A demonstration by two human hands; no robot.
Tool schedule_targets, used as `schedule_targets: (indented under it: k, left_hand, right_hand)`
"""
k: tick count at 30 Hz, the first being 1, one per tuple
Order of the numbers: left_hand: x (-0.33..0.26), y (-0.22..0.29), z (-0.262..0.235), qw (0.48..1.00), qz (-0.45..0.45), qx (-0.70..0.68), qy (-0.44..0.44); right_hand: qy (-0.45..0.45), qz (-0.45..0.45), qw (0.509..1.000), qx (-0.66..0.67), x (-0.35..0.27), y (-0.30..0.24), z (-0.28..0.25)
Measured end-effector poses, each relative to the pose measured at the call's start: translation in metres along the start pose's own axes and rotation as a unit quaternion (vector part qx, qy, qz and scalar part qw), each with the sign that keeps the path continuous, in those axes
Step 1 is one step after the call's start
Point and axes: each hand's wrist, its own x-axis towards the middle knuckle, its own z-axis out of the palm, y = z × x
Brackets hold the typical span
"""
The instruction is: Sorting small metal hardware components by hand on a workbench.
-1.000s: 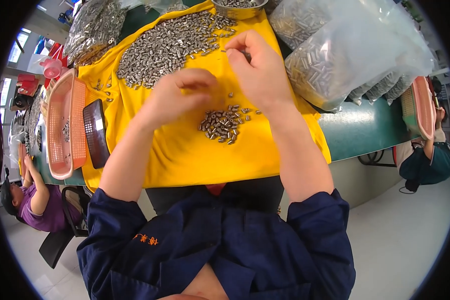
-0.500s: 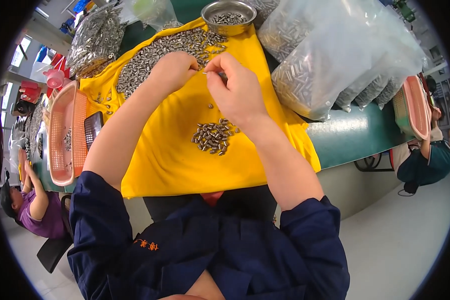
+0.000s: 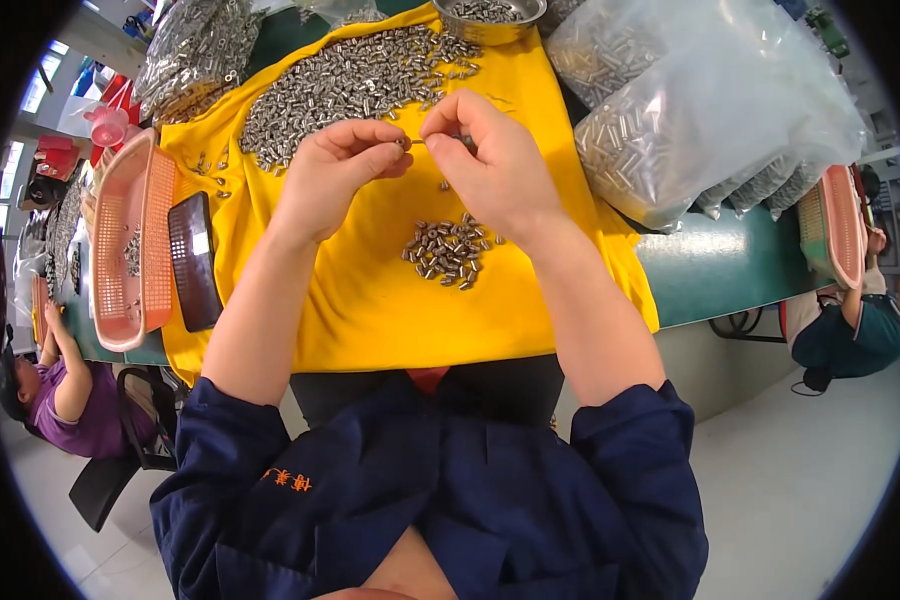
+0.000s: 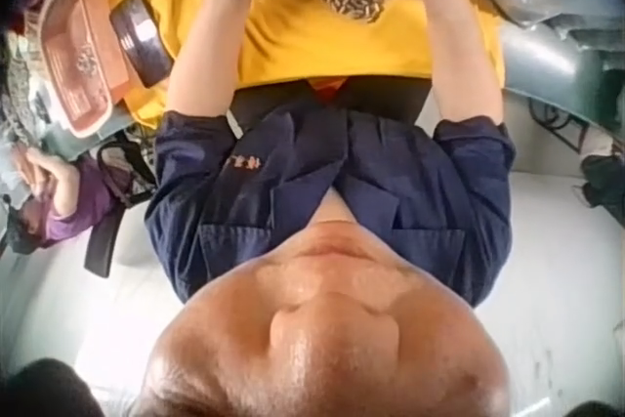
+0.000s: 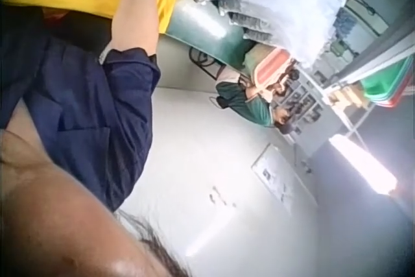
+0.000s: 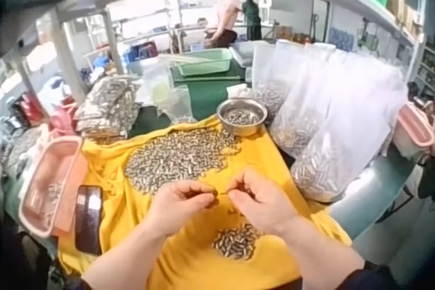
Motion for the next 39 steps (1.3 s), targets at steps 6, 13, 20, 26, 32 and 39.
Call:
schedule_targets:
  k: [6,13,20,26,32,39]
  left_hand:
    - [-0.003,0.0,0.001,1.0,0.001,0.008,-0.01]
    - [-0.005,0.002,0.003,0.995,0.02,0.1,-0.003]
    - [-0.002,-0.004,0.004,0.988,0.036,0.149,0.018]
    - [-0.001,-0.008,0.004,0.985,0.031,0.17,0.031]
    - [0.006,-0.013,-0.014,0.976,0.043,0.211,0.036]
    - [0.001,-0.006,-0.005,0.919,0.177,0.352,0.004]
  right_hand:
    - [-0.007,0.006,0.999,-0.036,-0.002,-0.002,0.004]
    - [-0.009,-0.066,0.983,-0.17,-0.005,-0.007,0.009]
    - [-0.01,-0.088,0.961,-0.262,-0.005,-0.004,0.013]
    - [0.01,-0.16,0.938,-0.309,-0.007,0.002,0.015]
    - [0.067,-0.086,0.977,-0.182,-0.002,0.001,0.006]
    - [0.059,-0.064,0.983,-0.164,-0.003,0.001,0.006]
